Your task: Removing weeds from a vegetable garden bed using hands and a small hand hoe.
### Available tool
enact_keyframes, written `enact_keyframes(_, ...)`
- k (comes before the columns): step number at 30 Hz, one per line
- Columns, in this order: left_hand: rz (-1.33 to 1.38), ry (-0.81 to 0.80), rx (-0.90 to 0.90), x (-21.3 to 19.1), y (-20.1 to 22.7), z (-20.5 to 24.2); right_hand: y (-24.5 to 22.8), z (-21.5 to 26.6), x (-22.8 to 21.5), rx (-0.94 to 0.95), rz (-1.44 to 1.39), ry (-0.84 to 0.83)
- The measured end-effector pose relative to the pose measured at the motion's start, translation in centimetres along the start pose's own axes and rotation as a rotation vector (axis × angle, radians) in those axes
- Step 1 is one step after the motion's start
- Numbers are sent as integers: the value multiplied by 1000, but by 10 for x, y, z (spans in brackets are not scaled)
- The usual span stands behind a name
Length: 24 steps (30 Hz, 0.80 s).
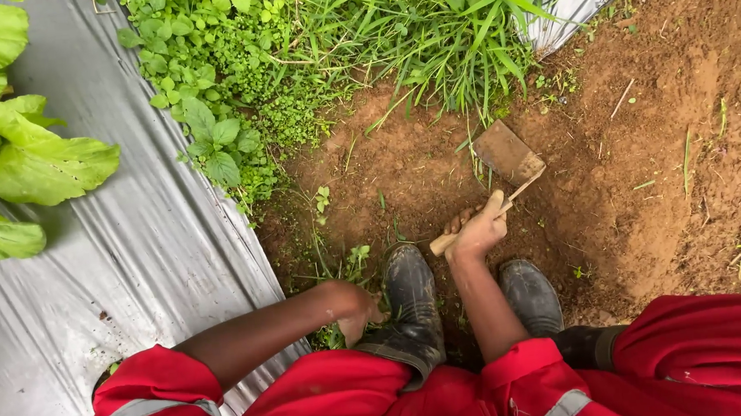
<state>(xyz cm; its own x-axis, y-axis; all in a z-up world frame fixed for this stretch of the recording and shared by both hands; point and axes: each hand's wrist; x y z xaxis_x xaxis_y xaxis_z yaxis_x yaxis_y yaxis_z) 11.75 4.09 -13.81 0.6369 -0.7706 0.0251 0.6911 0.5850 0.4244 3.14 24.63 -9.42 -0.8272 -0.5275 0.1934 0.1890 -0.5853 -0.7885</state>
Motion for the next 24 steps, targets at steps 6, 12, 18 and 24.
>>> enact_keyframes(6, 569, 173, 249, -84, -18, 195, 18, 29, 5, 104, -69, 35)
enact_keyframes(12, 661, 1201, -100, -134, -77, 179, 38, 84, 15, 329, 83, -162)
enact_keyframes(18, 498, 1271, -318, -223, -111, 130, 9, 27, 17, 7, 48, -44)
enact_keyframes(24, 627, 1146, -248, -269, -77, 86, -33, -26, 4, -239, 25, 53)
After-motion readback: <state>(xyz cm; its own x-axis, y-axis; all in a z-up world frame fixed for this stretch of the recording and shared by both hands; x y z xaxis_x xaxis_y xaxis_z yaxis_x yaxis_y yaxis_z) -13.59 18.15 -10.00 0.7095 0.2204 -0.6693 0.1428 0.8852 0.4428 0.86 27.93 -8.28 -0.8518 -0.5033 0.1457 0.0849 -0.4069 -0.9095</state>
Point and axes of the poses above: each hand's wrist, its own z-axis away from the middle knuckle, its own x-axis out of the palm, y = z × x, and after that the axes turned 7 degrees about -y, right-handed
